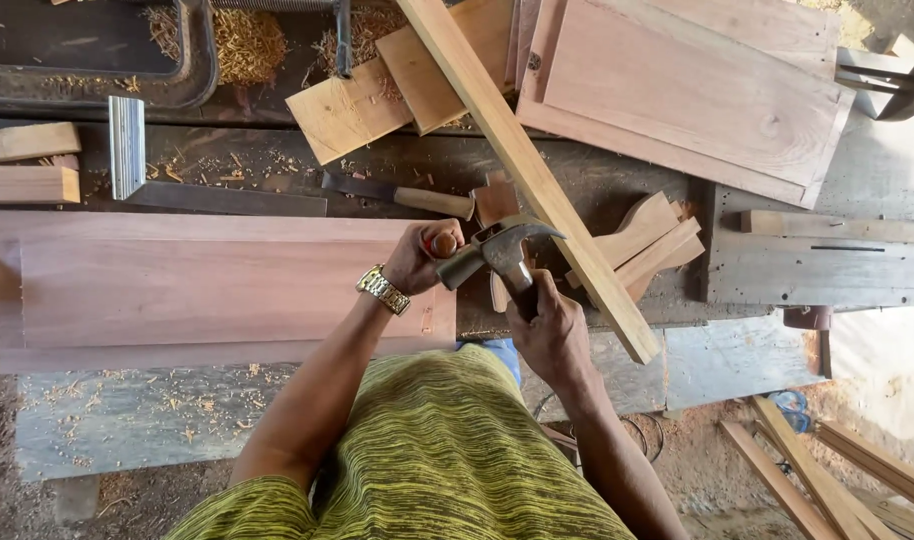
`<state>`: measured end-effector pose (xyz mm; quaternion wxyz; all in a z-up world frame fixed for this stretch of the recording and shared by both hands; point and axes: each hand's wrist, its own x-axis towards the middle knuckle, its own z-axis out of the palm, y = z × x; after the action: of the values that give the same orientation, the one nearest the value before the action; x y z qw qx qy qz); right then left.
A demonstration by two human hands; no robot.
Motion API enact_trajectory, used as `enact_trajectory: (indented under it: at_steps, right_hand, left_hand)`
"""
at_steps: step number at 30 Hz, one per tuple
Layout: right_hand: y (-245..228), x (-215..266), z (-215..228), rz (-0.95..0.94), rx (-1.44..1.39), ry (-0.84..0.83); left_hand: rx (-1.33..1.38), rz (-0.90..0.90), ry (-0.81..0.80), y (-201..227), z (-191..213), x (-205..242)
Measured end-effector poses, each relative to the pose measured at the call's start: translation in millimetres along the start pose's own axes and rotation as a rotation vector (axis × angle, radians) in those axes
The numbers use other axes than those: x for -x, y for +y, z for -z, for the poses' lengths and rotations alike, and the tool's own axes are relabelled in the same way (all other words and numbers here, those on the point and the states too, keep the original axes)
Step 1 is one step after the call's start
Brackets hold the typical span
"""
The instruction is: Chiseling and hammering wood to shape a furniture component.
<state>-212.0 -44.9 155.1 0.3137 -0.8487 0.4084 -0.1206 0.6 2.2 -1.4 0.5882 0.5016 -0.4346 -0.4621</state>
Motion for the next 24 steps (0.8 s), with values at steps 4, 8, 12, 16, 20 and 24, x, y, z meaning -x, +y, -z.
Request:
enact_trajectory:
  at_steps: [4,8,12,16,20,24]
  right_hand:
    - [2.0,1.5,-2.8,0.015,0.016,-0.003]
    - [-0.3,1.5,-2.9,-0.003,0.024,-0.004]
    - [-1.3,2.0,-1.4,0.03,0.03,0.011]
    - [-9.7,-0.4,6.5,0.06,0.004,-0.013]
    - [-12.2,0.8,16.9,0.203,-0.075,0.094]
    - [-26.3,-3.8,17.6,0.479,-0.034,0.313]
  left_hand:
    - [0.04,0.049,0.008,4.4,1.5,1.4]
    - [-0.022,0.007,0.006,10.0,1.2,1.2]
    - [0.015,0.032,0.004,6.8,1.4,3.3]
    - [-0.079,0.047,0.042,4.9,1.3,2.4]
    - [-0.051,-0.016,0.074,11.0,-4.8,6.5]
    - [0.019,0.102,0.07,19.3,-5.7,6.5]
